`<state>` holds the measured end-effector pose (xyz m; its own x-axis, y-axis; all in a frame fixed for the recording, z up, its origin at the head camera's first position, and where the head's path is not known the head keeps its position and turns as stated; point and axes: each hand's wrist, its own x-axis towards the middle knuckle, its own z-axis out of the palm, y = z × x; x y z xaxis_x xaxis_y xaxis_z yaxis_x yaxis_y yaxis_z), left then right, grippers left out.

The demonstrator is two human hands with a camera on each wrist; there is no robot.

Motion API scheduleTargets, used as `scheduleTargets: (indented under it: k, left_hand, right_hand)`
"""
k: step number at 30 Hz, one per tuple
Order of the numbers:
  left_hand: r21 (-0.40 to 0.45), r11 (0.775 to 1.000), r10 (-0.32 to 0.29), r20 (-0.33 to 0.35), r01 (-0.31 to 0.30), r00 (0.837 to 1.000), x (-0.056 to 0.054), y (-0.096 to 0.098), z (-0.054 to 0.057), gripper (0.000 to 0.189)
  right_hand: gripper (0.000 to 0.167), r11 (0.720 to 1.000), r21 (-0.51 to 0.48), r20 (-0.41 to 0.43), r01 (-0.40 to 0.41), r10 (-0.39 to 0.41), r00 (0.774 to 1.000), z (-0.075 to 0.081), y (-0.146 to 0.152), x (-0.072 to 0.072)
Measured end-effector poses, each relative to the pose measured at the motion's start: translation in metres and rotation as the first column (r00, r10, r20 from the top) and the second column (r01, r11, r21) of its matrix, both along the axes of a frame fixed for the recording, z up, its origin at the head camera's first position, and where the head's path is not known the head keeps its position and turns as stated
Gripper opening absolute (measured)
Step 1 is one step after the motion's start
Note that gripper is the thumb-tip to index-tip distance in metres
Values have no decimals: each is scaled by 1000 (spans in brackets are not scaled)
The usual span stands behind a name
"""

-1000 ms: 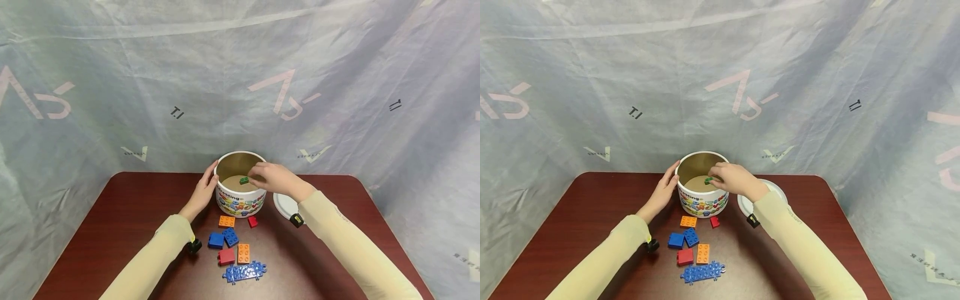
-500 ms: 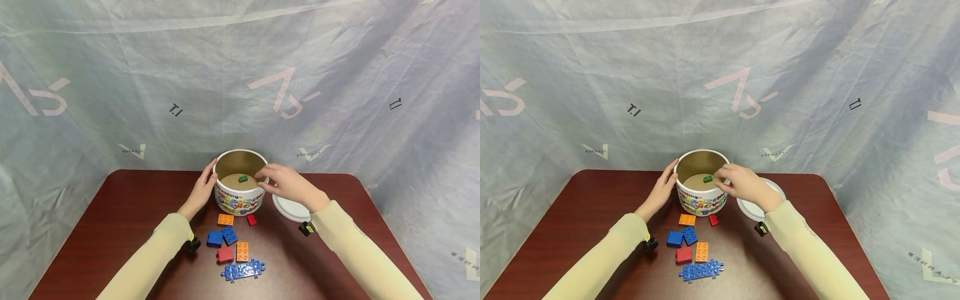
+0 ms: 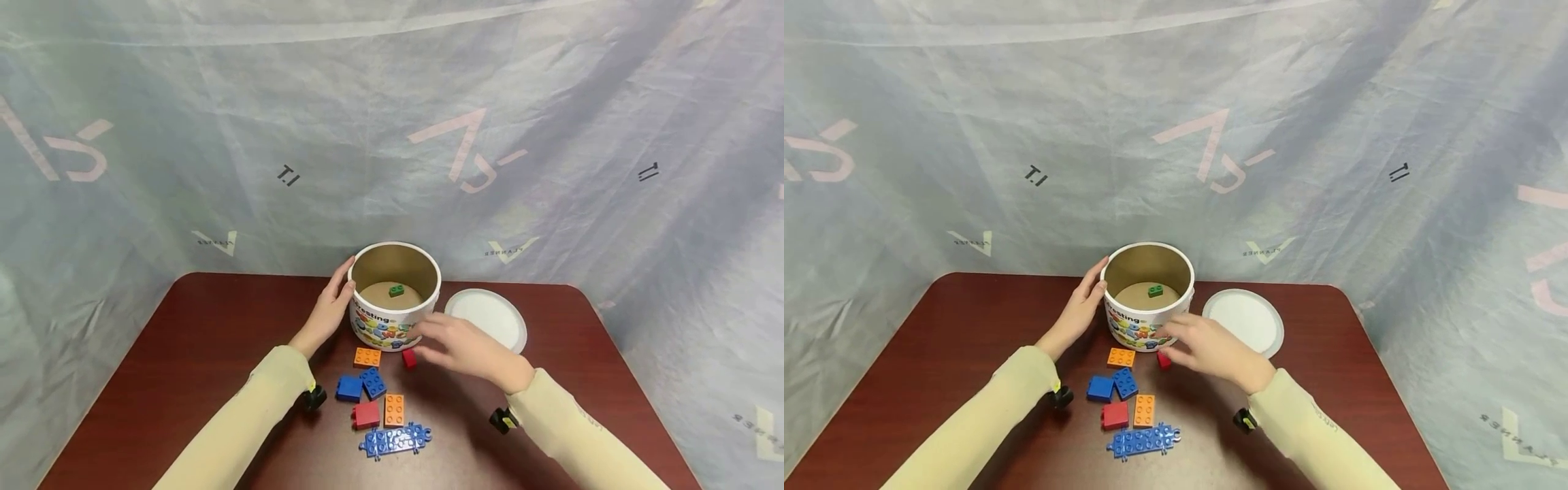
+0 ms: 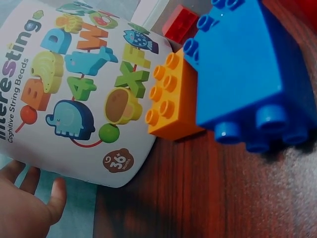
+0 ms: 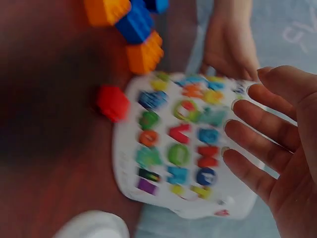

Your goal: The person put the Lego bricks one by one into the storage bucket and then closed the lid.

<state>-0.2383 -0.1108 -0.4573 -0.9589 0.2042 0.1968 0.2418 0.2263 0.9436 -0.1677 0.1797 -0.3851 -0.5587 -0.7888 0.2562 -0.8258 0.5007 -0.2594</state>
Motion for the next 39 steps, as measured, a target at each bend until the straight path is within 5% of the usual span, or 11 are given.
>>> scheduleTargets:
  k: [16, 23, 39]
  left_hand:
    - [17, 1000, -10, 28, 10, 1000, -2, 2, -1, 58]
    - [-4, 1000, -1, 11, 1, 1000, -3, 1, -3, 57]
    - [17, 1000, -11, -19, 11, 1000, -2, 1, -4, 56]
  right_hand:
    - [29, 984, 86, 46, -153, 149, 988, -69, -10, 29]
    - [29, 966, 130, 29, -222, 220, 975, -78, -13, 34]
    - [33, 970, 184, 22, -159, 158, 987, -84, -11, 34]
